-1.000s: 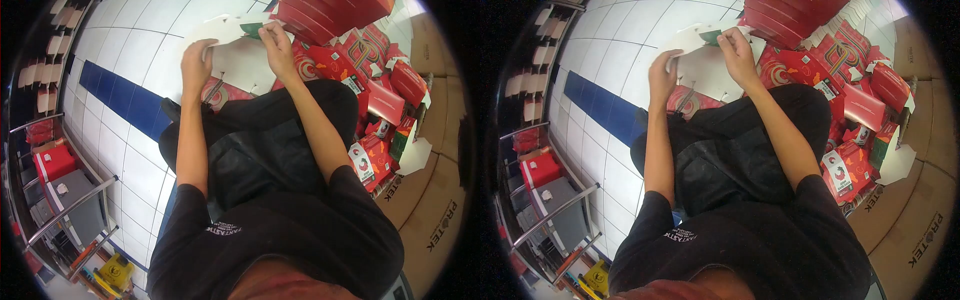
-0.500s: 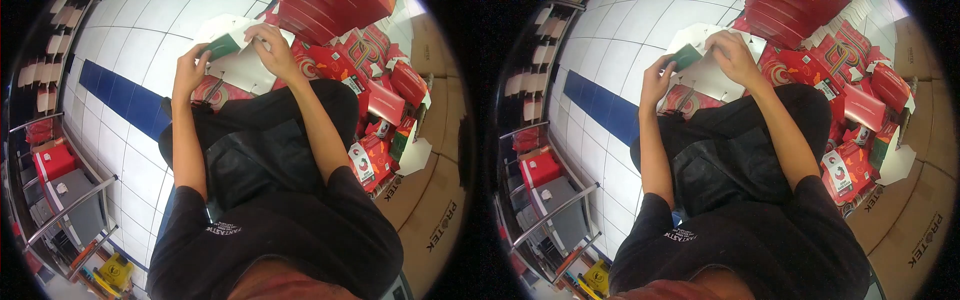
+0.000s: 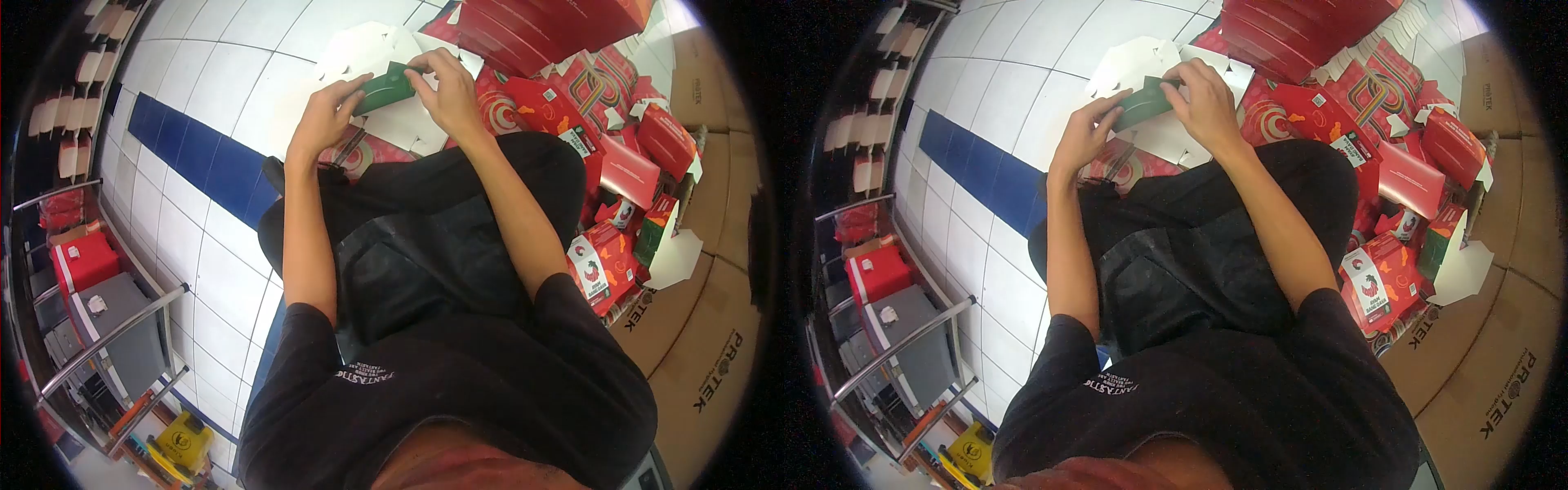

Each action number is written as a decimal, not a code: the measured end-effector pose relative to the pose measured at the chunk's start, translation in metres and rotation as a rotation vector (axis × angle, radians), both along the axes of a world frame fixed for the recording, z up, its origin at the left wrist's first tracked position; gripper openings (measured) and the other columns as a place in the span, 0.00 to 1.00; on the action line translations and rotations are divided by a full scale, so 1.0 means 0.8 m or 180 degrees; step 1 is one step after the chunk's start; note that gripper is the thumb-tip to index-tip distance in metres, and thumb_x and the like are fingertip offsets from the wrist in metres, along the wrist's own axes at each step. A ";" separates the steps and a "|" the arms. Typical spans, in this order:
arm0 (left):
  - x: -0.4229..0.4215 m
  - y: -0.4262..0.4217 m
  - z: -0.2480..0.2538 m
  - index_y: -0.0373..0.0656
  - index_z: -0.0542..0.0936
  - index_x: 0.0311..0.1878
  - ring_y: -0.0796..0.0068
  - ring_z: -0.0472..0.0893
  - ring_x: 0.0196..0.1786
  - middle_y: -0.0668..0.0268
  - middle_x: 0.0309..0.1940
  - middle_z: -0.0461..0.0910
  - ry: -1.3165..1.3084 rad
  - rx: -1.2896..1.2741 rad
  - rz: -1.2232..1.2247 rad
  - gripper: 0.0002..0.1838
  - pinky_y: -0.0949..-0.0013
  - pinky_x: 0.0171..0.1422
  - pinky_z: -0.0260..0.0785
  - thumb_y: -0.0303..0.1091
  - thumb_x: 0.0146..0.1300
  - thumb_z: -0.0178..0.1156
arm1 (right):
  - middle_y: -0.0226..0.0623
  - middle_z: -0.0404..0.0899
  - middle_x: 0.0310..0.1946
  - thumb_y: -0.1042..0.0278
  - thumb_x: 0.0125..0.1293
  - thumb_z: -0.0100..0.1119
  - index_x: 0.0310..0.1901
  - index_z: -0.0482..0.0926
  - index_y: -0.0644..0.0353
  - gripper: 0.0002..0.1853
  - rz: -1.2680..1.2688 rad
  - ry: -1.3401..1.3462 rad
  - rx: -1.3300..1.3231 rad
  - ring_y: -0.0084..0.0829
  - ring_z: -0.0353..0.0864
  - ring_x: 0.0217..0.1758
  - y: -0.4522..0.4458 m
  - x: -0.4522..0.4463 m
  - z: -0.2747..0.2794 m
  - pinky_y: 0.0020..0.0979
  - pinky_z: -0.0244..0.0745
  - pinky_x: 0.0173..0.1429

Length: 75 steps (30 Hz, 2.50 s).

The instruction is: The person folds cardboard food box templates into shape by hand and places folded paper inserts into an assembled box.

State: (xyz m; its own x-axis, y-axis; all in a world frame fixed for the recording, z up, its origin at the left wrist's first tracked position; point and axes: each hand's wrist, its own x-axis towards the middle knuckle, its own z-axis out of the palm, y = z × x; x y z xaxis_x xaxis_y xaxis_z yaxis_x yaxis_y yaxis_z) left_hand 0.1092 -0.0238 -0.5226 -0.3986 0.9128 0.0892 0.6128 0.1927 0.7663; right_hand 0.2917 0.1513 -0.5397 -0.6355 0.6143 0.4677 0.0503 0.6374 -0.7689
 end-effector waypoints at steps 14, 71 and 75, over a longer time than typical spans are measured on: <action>0.027 0.007 0.035 0.40 0.86 0.59 0.72 0.86 0.40 0.58 0.40 0.90 -0.0189 0.0079 0.0202 0.14 0.64 0.43 0.79 0.33 0.75 0.70 | 0.42 0.81 0.50 0.66 0.67 0.81 0.58 0.86 0.57 0.21 0.0099 0.0345 -0.0318 0.42 0.86 0.54 -0.027 -0.007 0.011 0.42 0.83 0.56; 0.094 0.041 0.023 0.32 0.93 0.50 0.65 0.87 0.57 0.57 0.57 0.81 -0.1067 0.1833 0.1036 0.09 0.63 0.59 0.80 0.26 0.71 0.74 | 0.40 0.93 0.43 0.75 0.66 0.78 0.45 0.94 0.65 0.07 -0.0042 0.0732 -0.0333 0.36 0.95 0.45 -0.041 -0.004 0.005 0.35 0.87 0.50; 0.093 0.035 0.020 0.30 0.93 0.49 0.67 0.86 0.56 0.59 0.58 0.80 -0.1483 0.1530 0.1050 0.10 0.65 0.61 0.77 0.29 0.72 0.75 | 0.42 0.93 0.43 0.74 0.66 0.78 0.45 0.93 0.65 0.08 0.0020 0.0572 -0.0289 0.39 0.94 0.45 -0.045 -0.004 0.002 0.37 0.86 0.51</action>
State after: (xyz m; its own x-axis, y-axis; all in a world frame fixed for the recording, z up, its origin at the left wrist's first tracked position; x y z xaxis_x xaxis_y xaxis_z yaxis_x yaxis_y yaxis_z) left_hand 0.1839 0.0040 -0.5069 -0.7390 0.6423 0.2033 0.1724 -0.1114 0.9787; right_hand 0.2888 0.1156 -0.5379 -0.5508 0.6553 0.5169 -0.0969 0.5650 -0.8194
